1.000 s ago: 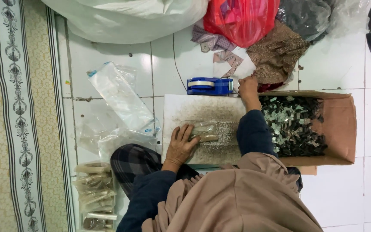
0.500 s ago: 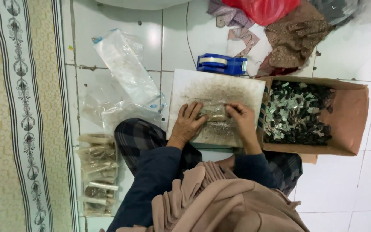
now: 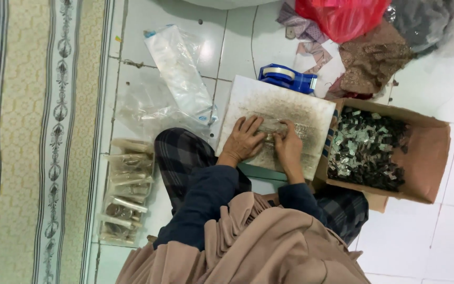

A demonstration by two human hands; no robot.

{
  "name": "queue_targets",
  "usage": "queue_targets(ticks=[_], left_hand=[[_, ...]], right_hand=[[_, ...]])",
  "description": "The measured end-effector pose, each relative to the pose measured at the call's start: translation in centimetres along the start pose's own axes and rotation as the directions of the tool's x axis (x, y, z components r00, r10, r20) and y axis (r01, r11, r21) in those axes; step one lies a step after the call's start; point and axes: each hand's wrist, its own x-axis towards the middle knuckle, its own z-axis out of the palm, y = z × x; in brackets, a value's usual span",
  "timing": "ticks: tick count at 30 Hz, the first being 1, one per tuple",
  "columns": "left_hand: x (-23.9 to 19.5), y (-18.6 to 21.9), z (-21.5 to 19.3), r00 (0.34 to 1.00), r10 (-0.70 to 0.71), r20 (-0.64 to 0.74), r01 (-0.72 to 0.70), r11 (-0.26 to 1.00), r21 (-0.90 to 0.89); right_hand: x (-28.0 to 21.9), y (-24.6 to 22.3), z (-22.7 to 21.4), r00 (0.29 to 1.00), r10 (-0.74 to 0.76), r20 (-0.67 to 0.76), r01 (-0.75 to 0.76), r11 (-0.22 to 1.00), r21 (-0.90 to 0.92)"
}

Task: The person sits on the floor and sorts small metal hardware parts from a cardboard box onto a white board. They then place the sorted parts into a clear plastic bag, seal it, and set it aside with other packaged bags.

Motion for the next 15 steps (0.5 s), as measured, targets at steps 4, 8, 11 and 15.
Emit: queue_targets(ticks=[4, 8, 11, 15], left_hand=[[-0.7, 0.3, 0.8, 0.999, -0.023, 0.029, 0.023, 1.000, -0.011], [-0.6, 0.4, 1.0, 0.994, -0.019, -0.105, 0.022, 0.999, 0.027], [-1.0, 0.4, 2.5, 0.968, -0.011, -0.251, 0.024, 0.998, 0.050], [-0.9, 0.0, 3.7, 0.918, 0.037, -0.394, -0.017, 0.998, 0.053]], right_hand=[[-0.3, 1.2, -0.7, 0.989, 0.138, 0.047, -0.130, 0.981, -0.142], [-0.1, 3.7, -0.2, 0.994, 0.112, 0.009, -0.111, 0.993, -0.051], [-0.4, 4.1, 0.4, 0.997, 0.070, -0.045, -0.075, 0.991, -0.113], [-1.9, 5.6, 1.0, 0.992, -0.081, -0.101, 0.066, 0.988, -0.137]])
